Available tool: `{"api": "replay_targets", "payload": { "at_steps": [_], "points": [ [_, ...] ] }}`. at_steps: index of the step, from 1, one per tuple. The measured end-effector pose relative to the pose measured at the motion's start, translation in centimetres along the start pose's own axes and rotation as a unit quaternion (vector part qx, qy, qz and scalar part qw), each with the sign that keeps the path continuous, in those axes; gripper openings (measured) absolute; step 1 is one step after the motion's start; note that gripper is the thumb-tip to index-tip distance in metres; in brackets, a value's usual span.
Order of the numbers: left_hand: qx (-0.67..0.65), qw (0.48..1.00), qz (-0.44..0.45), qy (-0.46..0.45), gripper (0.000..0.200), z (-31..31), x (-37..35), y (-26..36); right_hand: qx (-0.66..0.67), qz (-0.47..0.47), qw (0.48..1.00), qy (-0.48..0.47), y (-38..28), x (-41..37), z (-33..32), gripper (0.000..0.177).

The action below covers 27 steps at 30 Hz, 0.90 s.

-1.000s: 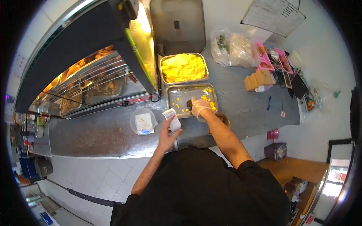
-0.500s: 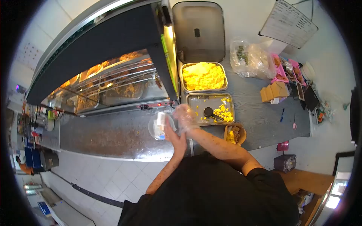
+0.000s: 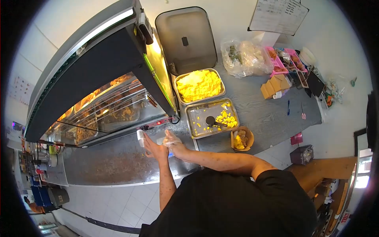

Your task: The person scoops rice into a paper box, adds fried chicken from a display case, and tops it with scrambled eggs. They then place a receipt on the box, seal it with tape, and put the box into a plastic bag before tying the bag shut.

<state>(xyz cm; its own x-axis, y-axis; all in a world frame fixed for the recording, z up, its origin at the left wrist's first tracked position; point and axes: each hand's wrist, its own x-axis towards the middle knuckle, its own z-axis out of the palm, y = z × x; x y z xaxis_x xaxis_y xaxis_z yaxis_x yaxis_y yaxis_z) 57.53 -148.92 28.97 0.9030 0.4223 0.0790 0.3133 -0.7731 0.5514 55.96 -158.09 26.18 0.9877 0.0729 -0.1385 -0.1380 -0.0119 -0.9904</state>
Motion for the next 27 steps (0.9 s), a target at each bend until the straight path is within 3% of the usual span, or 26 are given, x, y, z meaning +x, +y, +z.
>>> {"api": "replay_targets", "payload": {
  "at_steps": [1, 2, 4, 8, 10, 11, 12, 14, 16, 17, 19, 20, 21, 22, 24, 26, 27],
  "points": [
    [0.013, 1.0, -0.012, 0.007, 0.103, -0.2, 0.1, -0.3, 0.131, 0.037, 0.99, -0.033, -0.5, -0.7, -0.1, 0.059],
    [0.015, 1.0, -0.01, 0.005, 0.103, -0.4, 0.1, -0.6, 0.133, 0.038, 0.99, -0.031, -1.5, -1.3, -1.1, 0.059],
    [0.067, 0.996, 0.049, -0.039, 0.104, -0.8, 0.2, -0.8, 0.074, 0.126, 0.974, -0.175, -4.0, -2.0, -4.7, 0.057],
    [0.14, 0.988, 0.071, -0.011, 0.106, 2.3, 1.4, -4.4, 0.014, 0.041, 0.984, -0.176, -4.8, -4.2, -8.6, 0.053],
    [0.179, 0.982, 0.066, 0.0, 0.104, 2.8, 1.3, -4.6, 0.061, 0.039, 0.986, -0.15, -6.2, -4.8, -12.0, 0.043],
    [0.179, 0.981, 0.069, -0.003, 0.104, 2.8, 1.1, -4.7, 0.017, 0.023, 0.993, -0.112, -6.8, -4.7, -13.9, 0.038],
    [0.183, 0.979, 0.087, -0.032, 0.104, 2.8, 0.9, -4.8, -0.027, 0.006, 0.997, -0.075, -7.3, -4.3, -15.9, 0.034],
    [0.189, 0.975, 0.105, -0.06, 0.104, 2.8, 0.8, -5.1, 0.029, 0.037, 0.999, 0.026, -7.6, -3.6, -19.9, 0.027],
    [0.159, 0.974, 0.058, -0.148, 0.105, 2.6, 0.8, -5.5, 0.071, 0.046, 0.99, 0.116, -8.9, -2.5, -24.7, 0.025],
    [0.162, 0.974, 0.058, -0.147, 0.105, 2.0, 0.7, -5.0, 0.065, 0.022, 0.986, 0.151, -9.3, -1.7, -27.3, 0.024],
    [0.048, 0.989, 0.136, -0.038, 0.092, -0.4, 0.2, -2.3, 0.053, -0.004, 0.974, 0.222, -10.1, 0.8, -32.1, 0.023],
    [0.048, 0.989, 0.134, -0.033, 0.092, -1.4, 0.2, -0.6, 0.048, -0.007, 0.965, 0.256, -10.7, 2.4, -34.7, 0.022],
    [-0.131, 0.981, 0.136, -0.048, 0.082, -2.4, 0.2, 1.4, -0.002, -0.063, 0.962, 0.264, -9.8, 4.9, -37.8, 0.022],
    [-0.306, 0.941, 0.134, -0.058, 0.074, -3.4, -0.1, 3.6, -0.051, -0.12, 0.954, 0.268, -8.5, 8.0, -40.9, 0.022],
    [-0.292, 0.942, 0.161, -0.018, 0.066, -4.6, -1.6, 9.3, -0.11, -0.08, 0.952, 0.275, -8.4, 13.5, -45.8, 0.022],
    [-0.411, 0.896, 0.159, -0.052, 0.066, -4.9, -3.2, 15.2, -0.223, -0.044, 0.932, 0.284, -9.2, 18.5, -49.1, 0.021],
    [-0.433, 0.887, 0.147, -0.067, 0.068, -4.9, -3.9, 18.0, -0.277, -0.077, 0.917, 0.275, -7.8, 22.2, -51.3, 0.02]
  ]
}}
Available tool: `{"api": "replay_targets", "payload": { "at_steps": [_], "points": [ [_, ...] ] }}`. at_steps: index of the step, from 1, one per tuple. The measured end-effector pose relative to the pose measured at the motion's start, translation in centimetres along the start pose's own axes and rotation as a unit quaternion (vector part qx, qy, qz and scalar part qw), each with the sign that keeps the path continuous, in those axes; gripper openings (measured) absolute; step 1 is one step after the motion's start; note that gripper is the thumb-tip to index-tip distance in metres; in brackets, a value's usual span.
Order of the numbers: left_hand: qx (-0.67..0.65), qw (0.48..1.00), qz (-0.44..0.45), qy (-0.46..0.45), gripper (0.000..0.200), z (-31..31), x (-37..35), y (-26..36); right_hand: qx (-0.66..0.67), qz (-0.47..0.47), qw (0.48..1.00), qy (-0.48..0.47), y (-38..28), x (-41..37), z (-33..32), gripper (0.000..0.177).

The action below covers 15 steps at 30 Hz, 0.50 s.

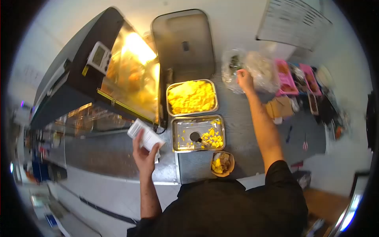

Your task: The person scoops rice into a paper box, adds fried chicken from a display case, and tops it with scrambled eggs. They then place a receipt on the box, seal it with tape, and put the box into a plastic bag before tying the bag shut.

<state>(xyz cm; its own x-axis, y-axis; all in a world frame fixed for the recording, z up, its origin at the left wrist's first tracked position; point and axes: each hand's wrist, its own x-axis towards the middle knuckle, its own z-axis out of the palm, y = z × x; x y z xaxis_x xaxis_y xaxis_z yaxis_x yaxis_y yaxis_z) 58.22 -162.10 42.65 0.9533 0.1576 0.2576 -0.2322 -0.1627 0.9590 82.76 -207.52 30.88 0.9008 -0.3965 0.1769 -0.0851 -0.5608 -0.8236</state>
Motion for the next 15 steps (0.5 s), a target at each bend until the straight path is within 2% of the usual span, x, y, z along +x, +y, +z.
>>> {"api": "replay_targets", "payload": {
  "at_steps": [3, 5, 7, 9, 10, 12, 14, 15],
  "points": [
    [-0.017, 0.999, -0.022, -0.026, 0.075, 5.6, 0.6, 4.9, -0.068, -0.12, 0.989, -0.047, 6.0, 7.3, 3.7, 0.021],
    [-0.032, 0.999, -0.024, -0.025, 0.077, 8.2, 0.7, 7.0, -0.12, -0.152, 0.973, -0.129, 6.7, 9.8, 4.3, 0.023],
    [-0.03, 0.999, 0.003, -0.034, 0.078, 9.9, 0.7, 8.9, -0.131, -0.194, 0.959, -0.159, 9.6, 12.6, 6.0, 0.021],
    [-0.019, 1.0, -0.001, -0.02, 0.078, 10.6, 0.3, 9.6, -0.182, -0.126, 0.953, -0.209, 11.6, 14.5, 7.6, 0.03],
    [-0.006, 1.0, 0.005, -0.026, 0.075, 10.9, 0.3, 10.2, -0.229, -0.109, 0.946, -0.203, 11.3, 14.0, 7.7, 0.031],
    [-0.007, 0.999, 0.0, -0.035, 0.07, 11.3, 0.0, 10.7, -0.271, -0.098, 0.936, -0.203, 9.3, 12.9, 7.1, 0.033],
    [0.007, 1.0, -0.008, -0.027, 0.07, 11.5, -0.4, 10.8, -0.353, -0.005, 0.915, -0.196, 5.9, 11.2, 6.4, 0.035],
    [0.016, 0.999, -0.014, -0.03, 0.071, 11.7, -0.6, 10.8, -0.354, -0.012, 0.914, -0.198, 5.1, 10.8, 6.3, 0.035]
  ]
}}
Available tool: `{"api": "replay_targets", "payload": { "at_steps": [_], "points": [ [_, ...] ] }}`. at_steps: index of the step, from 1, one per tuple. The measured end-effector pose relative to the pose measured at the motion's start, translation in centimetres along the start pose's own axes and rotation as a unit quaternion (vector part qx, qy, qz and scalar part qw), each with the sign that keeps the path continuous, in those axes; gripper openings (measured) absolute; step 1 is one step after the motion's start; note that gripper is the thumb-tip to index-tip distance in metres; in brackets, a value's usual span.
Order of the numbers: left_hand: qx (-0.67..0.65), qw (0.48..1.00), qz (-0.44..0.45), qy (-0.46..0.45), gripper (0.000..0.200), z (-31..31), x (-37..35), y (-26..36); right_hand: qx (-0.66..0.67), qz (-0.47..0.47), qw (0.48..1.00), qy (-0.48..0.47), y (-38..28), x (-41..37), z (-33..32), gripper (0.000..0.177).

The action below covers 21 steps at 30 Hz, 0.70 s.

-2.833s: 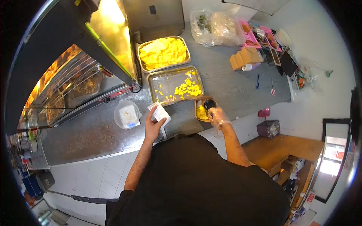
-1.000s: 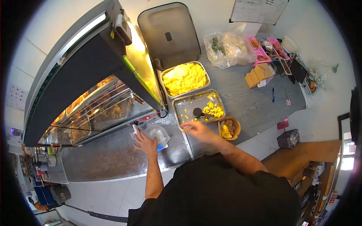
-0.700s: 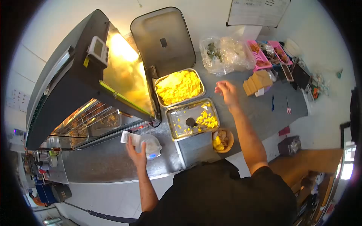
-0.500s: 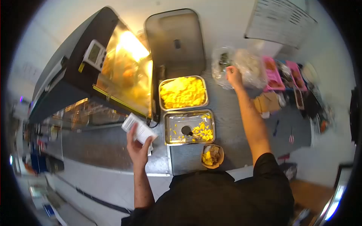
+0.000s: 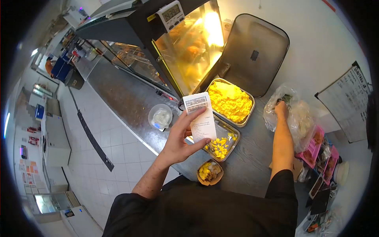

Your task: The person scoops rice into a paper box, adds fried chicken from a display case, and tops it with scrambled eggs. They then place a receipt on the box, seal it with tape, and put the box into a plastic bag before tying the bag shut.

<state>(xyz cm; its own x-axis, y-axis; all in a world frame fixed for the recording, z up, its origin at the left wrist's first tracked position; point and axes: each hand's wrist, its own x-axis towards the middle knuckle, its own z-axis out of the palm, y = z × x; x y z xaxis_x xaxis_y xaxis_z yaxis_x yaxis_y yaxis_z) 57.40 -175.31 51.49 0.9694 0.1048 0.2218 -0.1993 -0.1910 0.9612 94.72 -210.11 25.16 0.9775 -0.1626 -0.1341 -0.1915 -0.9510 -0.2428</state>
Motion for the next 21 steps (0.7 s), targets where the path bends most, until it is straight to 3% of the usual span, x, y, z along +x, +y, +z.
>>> {"api": "replay_targets", "payload": {
  "at_steps": [3, 5, 8, 12, 14, 15, 17, 20, 21],
  "points": [
    [0.005, 1.0, 0.013, 0.011, 0.07, 0.2, -0.3, -0.2, -0.012, 0.051, 0.998, 0.04, -0.6, -1.4, -0.3, 0.03],
    [0.006, 1.0, 0.004, 0.007, 0.07, -0.1, -0.7, -0.2, 0.05, 0.011, 0.982, 0.181, 0.2, -2.0, 0.4, 0.023],
    [-0.003, 1.0, 0.013, 0.003, 0.071, -0.3, -1.7, -0.5, 0.053, -0.066, 0.973, 0.216, 2.9, -1.2, 1.6, 0.024],
    [-0.02, 1.0, 0.009, -0.023, 0.075, -1.6, -2.8, -0.2, 0.093, -0.072, 0.961, 0.251, 3.3, -3.7, -2.4, 0.026],
    [-0.035, 0.999, 0.009, -0.033, 0.076, -2.3, -3.7, -0.3, 0.257, -0.04, 0.913, 0.313, 2.7, -6.3, -5.1, 0.022],
    [-0.047, 0.998, 0.014, -0.038, 0.077, -2.7, -4.1, -0.4, 0.53, 0.008, 0.823, 0.205, 2.2, -8.3, -5.8, 0.018],
    [-0.068, 0.996, 0.021, -0.048, 0.079, -3.6, -5.0, -0.6, 0.62, -0.026, 0.768, 0.161, 1.0, -15.2, -6.6, 0.025],
    [-0.081, 0.995, 0.014, -0.056, 0.08, -5.1, -6.3, -1.1, 0.577, -0.089, 0.811, 0.012, -2.6, -30.6, -7.2, 0.039],
    [-0.087, 0.994, 0.017, -0.061, 0.08, -5.5, -6.7, -1.3, 0.6, -0.104, 0.791, -0.056, -3.3, -34.5, -6.0, 0.038]
  ]
}}
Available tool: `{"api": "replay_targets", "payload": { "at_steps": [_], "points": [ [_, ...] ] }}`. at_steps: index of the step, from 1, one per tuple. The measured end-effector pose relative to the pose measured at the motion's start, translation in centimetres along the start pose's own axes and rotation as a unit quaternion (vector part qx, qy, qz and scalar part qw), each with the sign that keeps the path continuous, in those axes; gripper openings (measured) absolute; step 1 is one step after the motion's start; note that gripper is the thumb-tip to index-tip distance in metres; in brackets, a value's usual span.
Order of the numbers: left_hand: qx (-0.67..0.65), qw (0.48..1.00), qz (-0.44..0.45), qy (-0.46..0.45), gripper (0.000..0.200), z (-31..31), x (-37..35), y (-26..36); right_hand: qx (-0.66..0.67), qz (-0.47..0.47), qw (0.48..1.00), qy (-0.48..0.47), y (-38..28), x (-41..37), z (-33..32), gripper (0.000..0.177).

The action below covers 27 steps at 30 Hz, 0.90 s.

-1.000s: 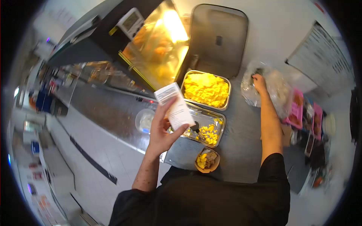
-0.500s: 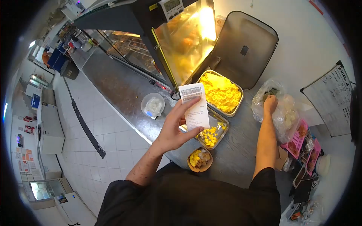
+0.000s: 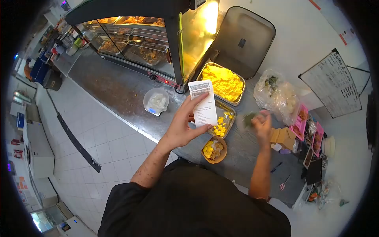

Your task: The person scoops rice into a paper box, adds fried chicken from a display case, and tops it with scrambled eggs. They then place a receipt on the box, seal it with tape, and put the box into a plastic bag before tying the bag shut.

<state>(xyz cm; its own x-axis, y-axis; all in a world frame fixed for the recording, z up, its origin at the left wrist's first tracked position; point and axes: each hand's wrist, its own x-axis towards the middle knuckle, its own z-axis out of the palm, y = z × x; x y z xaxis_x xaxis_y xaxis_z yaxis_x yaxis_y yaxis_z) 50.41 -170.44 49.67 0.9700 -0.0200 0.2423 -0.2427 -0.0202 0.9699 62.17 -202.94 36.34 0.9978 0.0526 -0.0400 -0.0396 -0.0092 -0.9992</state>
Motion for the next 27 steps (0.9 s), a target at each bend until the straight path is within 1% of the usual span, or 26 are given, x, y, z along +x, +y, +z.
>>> {"api": "replay_targets", "payload": {
  "at_steps": [1, 2, 4, 6, 8, 10, 11, 12, 13, 14, 15, 16, 17, 18, 20, 21, 23, 25, 27],
  "points": [
    [0.001, 1.0, 0.002, -0.004, 0.08, -0.4, -0.4, -0.1, -0.087, -0.078, 0.993, -0.026, 3.7, -2.0, 0.3, 0.032],
    [0.002, 1.0, 0.004, -0.008, 0.08, -0.7, -0.8, -0.2, -0.082, 0.02, 0.993, -0.078, 3.4, -5.5, 1.7, 0.022],
    [-0.002, 1.0, -0.003, -0.02, 0.08, -1.4, -1.6, -0.3, -0.148, 0.008, 0.982, -0.116, 4.7, -10.1, 4.4, 0.015],
    [-0.005, 0.999, -0.013, -0.036, 0.081, -2.0, -2.3, -0.4, -0.172, 0.001, 0.98, -0.098, 7.5, -12.5, 6.0, 0.016],
    [-0.009, 0.999, -0.013, -0.05, 0.081, -2.3, -2.9, -0.6, -0.197, -0.004, 0.977, -0.078, 7.8, -14.1, 7.5, 0.017],
    [-0.016, 0.998, -0.011, -0.064, 0.081, -2.3, -3.5, -0.6, -0.292, -0.038, 0.955, -0.027, 7.7, -14.5, 8.2, 0.02],
    [-0.02, 0.997, -0.009, -0.068, 0.081, -2.3, -3.8, -0.6, -0.294, -0.034, 0.955, -0.021, 7.5, -14.4, 8.0, 0.02],
    [-0.022, 0.997, -0.009, -0.075, 0.081, -2.2, -4.2, -0.5, -0.388, -0.094, 0.917, 0.009, 7.3, -14.2, 7.5, 0.022],
    [-0.021, 0.997, -0.011, -0.075, 0.081, -2.2, -4.6, -0.3, -0.478, -0.152, 0.864, 0.038, 7.2, -14.2, 7.1, 0.025],
    [-0.019, 0.997, -0.012, -0.074, 0.081, -2.1, -5.0, -0.1, -0.487, -0.137, 0.859, 0.076, 7.5, -14.2, 6.8, 0.029],
    [-0.02, 0.997, -0.009, -0.078, 0.081, -1.9, -5.4, 0.1, -0.488, -0.137, 0.858, 0.081, 8.8, -13.8, 6.1, 0.029],
    [-0.012, 0.997, -0.004, -0.074, 0.081, -1.7, -5.8, 0.1, -0.476, -0.078, 0.876, 0.025, 10.9, -13.4, 5.0, 0.029],
    [-0.005, 0.998, 0.003, -0.07, 0.082, -1.4, -6.1, 0.0, -0.46, -0.019, 0.887, -0.031, 11.4, -13.0, 4.6, 0.029],
    [-0.007, 0.997, 0.006, -0.075, 0.082, -1.1, -6.3, -0.3, -0.461, -0.019, 0.887, -0.025, 12.1, -12.4, 4.1, 0.029],
    [-0.018, 0.998, 0.001, -0.053, 0.08, -0.3, -6.9, -0.9, -0.439, 0.049, 0.895, -0.066, 12.2, -12.1, 4.1, 0.028],
    [-0.022, 0.998, -0.001, -0.058, 0.08, 0.2, -7.1, -1.0, -0.441, 0.053, 0.894, -0.061, 12.2, -12.3, 3.8, 0.028],
    [0.001, 1.0, -0.004, -0.029, 0.081, 1.4, -7.4, -1.3, -0.472, -0.003, 0.88, -0.054, 12.1, -12.9, 2.7, 0.026],
    [-0.008, 0.999, -0.016, -0.03, 0.08, 3.0, -7.4, -1.8, -0.457, 0.001, 0.888, -0.041, 13.4, -13.5, 0.7, 0.025],
    [-0.02, 0.999, -0.04, -0.023, 0.08, 5.5, -7.0, -2.6, -0.407, -0.002, 0.913, 0.02, 14.2, -14.8, -1.9, 0.023]
  ]
}}
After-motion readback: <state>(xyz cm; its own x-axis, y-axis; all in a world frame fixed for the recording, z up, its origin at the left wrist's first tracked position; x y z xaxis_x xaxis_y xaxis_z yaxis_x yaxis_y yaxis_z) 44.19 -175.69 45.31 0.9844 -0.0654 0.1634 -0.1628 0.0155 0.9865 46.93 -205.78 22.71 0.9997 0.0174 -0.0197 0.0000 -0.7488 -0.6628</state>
